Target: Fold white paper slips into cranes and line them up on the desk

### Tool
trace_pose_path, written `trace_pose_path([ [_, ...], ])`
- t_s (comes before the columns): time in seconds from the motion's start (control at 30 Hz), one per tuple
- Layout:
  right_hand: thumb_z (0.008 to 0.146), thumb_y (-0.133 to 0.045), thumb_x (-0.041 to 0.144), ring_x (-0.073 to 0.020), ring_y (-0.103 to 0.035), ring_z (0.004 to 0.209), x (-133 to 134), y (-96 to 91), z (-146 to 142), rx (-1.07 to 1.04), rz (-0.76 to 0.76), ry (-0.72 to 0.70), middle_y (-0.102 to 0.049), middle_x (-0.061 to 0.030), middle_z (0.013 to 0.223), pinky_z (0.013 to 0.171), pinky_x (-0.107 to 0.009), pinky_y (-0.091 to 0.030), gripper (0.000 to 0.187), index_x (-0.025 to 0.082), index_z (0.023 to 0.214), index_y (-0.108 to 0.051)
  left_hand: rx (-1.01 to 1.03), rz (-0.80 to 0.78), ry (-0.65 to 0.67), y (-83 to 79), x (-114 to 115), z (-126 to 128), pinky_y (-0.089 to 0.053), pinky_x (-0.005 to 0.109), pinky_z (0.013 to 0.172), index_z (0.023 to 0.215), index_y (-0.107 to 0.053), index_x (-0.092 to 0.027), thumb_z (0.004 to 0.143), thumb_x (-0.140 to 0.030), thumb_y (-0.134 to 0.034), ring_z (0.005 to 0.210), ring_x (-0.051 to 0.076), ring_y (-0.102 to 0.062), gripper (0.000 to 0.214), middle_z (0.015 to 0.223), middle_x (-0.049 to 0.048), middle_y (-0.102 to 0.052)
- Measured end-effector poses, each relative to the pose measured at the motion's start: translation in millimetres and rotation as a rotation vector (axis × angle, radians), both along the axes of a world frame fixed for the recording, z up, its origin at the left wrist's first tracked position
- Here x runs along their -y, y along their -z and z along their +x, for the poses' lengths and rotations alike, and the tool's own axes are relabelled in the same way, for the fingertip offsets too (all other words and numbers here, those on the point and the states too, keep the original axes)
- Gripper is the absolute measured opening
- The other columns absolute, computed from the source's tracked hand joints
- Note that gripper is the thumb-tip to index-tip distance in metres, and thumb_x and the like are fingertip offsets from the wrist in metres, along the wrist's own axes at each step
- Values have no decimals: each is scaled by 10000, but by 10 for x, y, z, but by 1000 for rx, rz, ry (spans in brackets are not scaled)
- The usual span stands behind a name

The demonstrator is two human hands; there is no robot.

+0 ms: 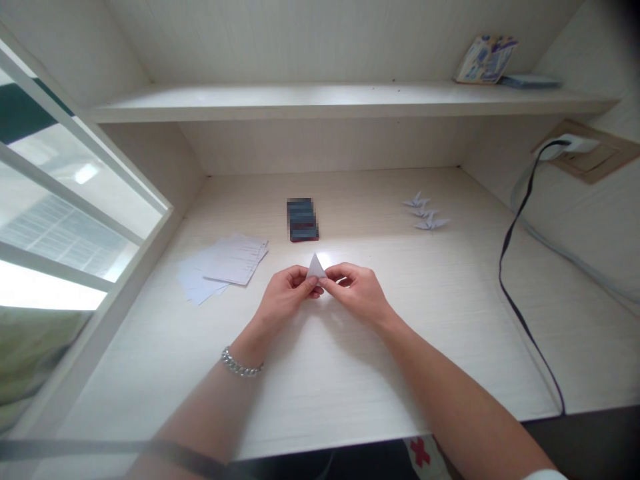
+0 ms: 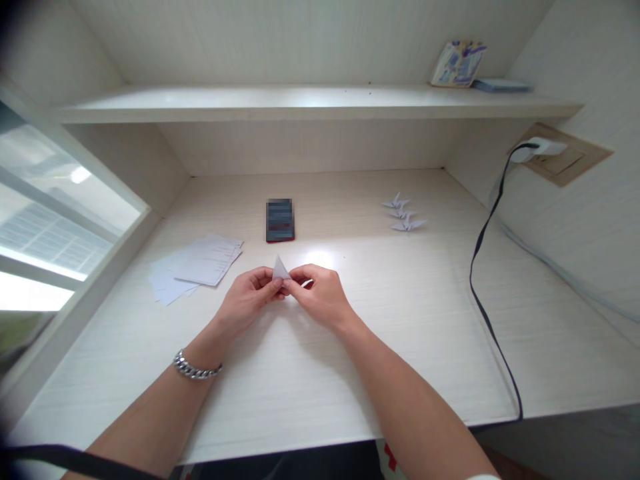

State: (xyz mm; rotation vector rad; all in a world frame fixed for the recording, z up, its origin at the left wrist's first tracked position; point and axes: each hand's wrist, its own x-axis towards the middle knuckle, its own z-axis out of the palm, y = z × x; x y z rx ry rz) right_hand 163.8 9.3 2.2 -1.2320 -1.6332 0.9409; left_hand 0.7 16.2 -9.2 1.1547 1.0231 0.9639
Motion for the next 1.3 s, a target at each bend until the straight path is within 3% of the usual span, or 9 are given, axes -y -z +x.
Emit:
trace_pose_path([
  [0.23,769,-601,246,-177,-607,741,20,18,-5,38,69,26,-676,-38,804,650,-298,-467,107,222,808,-698,41,-15,22,62,9,50,-493,319,759,861,-639,-129,724,-367,-671,783,168,-614,277,842,77,-667],
  [0.43,764,-614,233,-174,-609,740,14,18,-1,33,104,29,-677,-33,793,659,-293,-461,93,221,798,-700,-32,22,55,31,1,26,-484,293,702,841,-667,-118,723,-368,-669,746,166,-594,276,787,76,-660],
  [0.97,743,-664,243,-185,-611,785,40,8,-7,-86,101,-29,-666,-38,820,704,-317,-487,73,244,796,-715,-3,63,-25,34,11,23,-487,304,703,790,-695,-146,657,-267,-728,730,171,-620,183,794,65,-698],
  [1.1,739,-667,292,-185,-613,800,4,13,15,-124,10,-48,-675,-45,839,711,-312,-486,114,225,819,-713,8,70,-2,21,-6,-4,-474,286,695,776,-678,-134,690,-280,-706,732,157,-605,173,771,62,-679],
  [1.3,752,-631,388,-172,-615,775,-82,62,52,-396,-308,-217,-672,-56,846,657,-290,-498,261,187,907,-692,64,32,-23,-20,-13,-49,-448,257,649,808,-666,-124,733,-316,-668,673,125,-571,206,723,44,-637],
])
